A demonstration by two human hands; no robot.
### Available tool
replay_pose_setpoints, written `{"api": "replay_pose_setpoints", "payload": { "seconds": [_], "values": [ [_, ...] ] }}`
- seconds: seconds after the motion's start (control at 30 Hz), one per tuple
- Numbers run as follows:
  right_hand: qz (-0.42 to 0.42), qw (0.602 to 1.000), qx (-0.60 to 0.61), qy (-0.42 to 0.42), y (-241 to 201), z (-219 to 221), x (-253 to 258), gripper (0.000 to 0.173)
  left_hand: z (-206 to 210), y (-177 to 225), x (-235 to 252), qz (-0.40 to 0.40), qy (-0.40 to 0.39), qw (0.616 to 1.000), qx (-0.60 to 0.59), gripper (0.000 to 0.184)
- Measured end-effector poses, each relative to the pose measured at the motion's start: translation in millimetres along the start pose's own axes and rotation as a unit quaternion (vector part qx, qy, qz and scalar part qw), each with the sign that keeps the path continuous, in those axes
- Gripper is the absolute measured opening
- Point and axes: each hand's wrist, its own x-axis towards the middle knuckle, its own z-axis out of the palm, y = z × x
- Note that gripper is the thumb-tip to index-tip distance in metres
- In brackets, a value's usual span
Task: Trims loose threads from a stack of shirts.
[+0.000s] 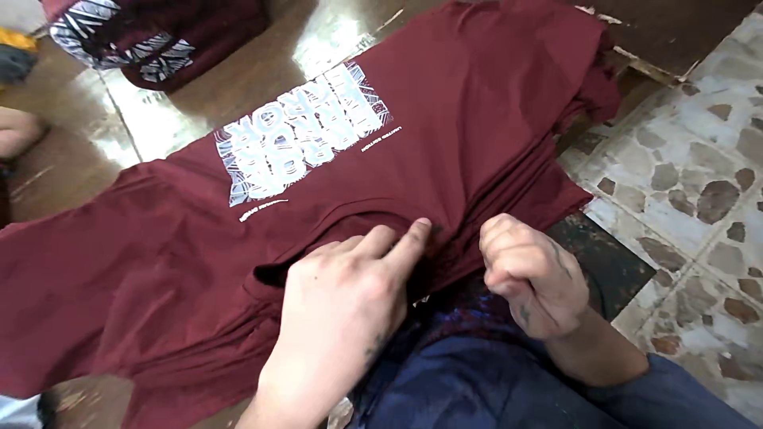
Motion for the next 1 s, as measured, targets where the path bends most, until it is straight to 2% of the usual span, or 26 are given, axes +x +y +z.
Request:
{"api": "replay_pose_setpoints", "payload": {
  "seconds": [0.1, 0.17, 0.23, 0.27, 0.3, 0.33, 0.4, 0.47, 0.53, 0.57, 0.7, 0.8, 0.9, 1.0],
  "values": [
    [-0.001, 1.0, -0.01, -0.016, 3, -10, -1, 0.048, 12, -15, -10, -0.089, 0.045, 0.988, -0.12, 0.039],
    [0.023, 0.995, -0.099, -0.012, 19, -6, -5, 0.052, 27, -13, -16, -0.152, 0.041, 0.95, -0.269, 0.044],
    [0.062, 0.983, -0.168, -0.027, 30, 3, -5, 0.039, 42, -3, -21, -0.168, 0.014, 0.871, -0.461, 0.043],
    [0.07, 0.983, -0.168, -0.022, 33, 8, -4, 0.029, 46, 2, -23, -0.166, 0.022, 0.833, -0.527, 0.042],
    [0.068, 0.988, -0.139, -0.008, 34, 12, -3, 0.02, 46, 6, -25, -0.159, 0.034, 0.812, -0.561, 0.04],
    [0.064, 0.994, -0.092, 0.003, 33, 14, -2, 0.016, 43, 8, -28, -0.151, 0.041, 0.812, -0.563, 0.04],
    [0.051, 0.998, -0.021, 0.004, 29, 13, 0, 0.015, 34, 2, -31, -0.13, 0.04, 0.868, -0.477, 0.042],
    [0.043, 0.999, -0.01, -0.012, 29, 11, 2, 0.017, 23, -10, -34, -0.108, 0.02, 0.933, -0.342, 0.045],
    [0.041, 0.999, -0.02, -0.023, 26, 7, 4, 0.02, 11, -19, -33, -0.089, -0.008, 0.972, -0.218, 0.055],
    [0.04, 0.999, -0.024, -0.024, 24, 6, 5, 0.022, 5, -20, -31, -0.073, -0.021, 0.984, -0.162, 0.054],
    [0.027, 0.997, -0.067, -0.015, 17, 2, 8, 0.026, -4, -12, -18, 0.037, -0.047, 0.998, -0.007, 0.035],
    [0.007, 0.997, -0.083, -0.001, 13, 5, 11, 0.026, -1, -5, -7, 0.067, -0.05, 0.994, 0.065, 0.034],
    [-0.014, 0.999, -0.039, -0.006, 6, 2, 10, 0.032, 2, -14, -8, 0.034, -0.038, 0.996, 0.07, 0.035],
    [-0.03, 0.999, -0.026, -0.003, 11, -10, 17, 0.047, 6, -23, -13, -0.061, -0.003, 0.997, -0.056, 0.041]
  ]
}}
